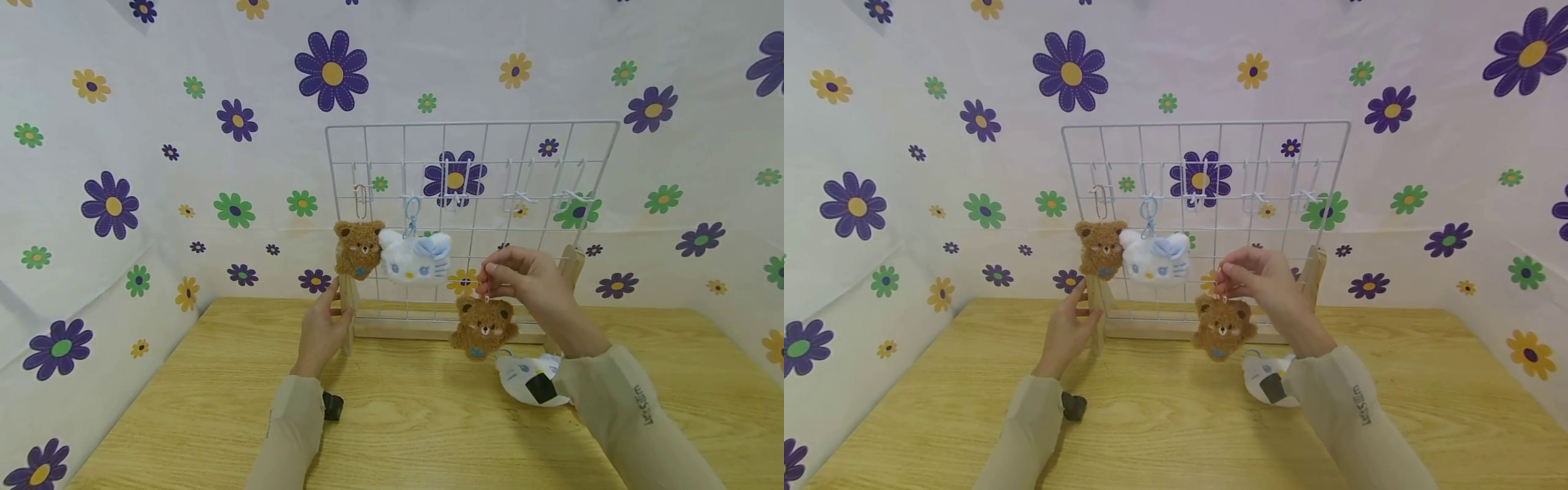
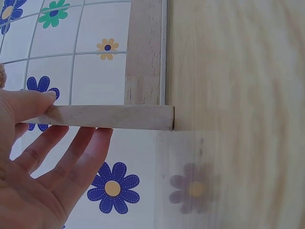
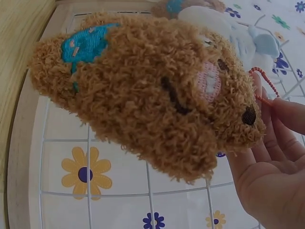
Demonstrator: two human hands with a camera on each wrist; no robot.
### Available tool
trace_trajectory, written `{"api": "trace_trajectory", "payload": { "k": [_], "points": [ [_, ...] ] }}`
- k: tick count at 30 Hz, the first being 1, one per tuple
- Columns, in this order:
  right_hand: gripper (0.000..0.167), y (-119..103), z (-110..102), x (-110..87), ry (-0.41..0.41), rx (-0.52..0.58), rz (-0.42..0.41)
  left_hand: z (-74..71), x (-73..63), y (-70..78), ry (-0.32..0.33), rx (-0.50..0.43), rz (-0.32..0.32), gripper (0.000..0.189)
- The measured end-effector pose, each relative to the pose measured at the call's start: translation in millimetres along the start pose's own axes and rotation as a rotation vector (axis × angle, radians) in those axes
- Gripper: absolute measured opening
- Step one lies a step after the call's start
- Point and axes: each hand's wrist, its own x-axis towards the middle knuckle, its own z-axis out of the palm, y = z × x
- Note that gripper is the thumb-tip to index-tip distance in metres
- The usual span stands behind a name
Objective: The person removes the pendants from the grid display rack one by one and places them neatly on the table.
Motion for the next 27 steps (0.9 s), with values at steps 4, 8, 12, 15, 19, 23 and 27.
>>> {"api": "trace_trajectory", "payload": {
  "k": [4,8,12,15,19,23,27],
  "points": [
    [0.013,2,2,-2.4,-0.002,-0.012,0.032,-0.3,0.1,0.0,0.000,-0.002,-0.003,0.065],
    [0.013,4,3,-5.2,0.001,-0.040,0.073,-0.6,0.0,-0.1,-0.001,-0.004,-0.006,0.064],
    [0.013,6,4,-6.3,-0.006,-0.044,0.074,-1.0,0.0,0.2,-0.001,-0.005,-0.004,0.064],
    [0.014,8,5,-6.7,-0.020,-0.049,0.066,-1.0,-0.1,0.4,-0.003,-0.009,-0.006,0.065],
    [0.016,11,5,-6.9,-0.029,-0.045,0.069,-0.7,-0.3,0.1,-0.003,-0.009,-0.008,0.064],
    [0.016,14,5,-7.6,-0.028,-0.032,0.078,-0.5,-0.5,-0.5,-0.004,-0.006,-0.004,0.064],
    [0.015,17,6,-8.5,-0.027,-0.021,0.082,-0.5,-0.4,-1.0,-0.004,-0.004,-0.004,0.064]
  ]
}}
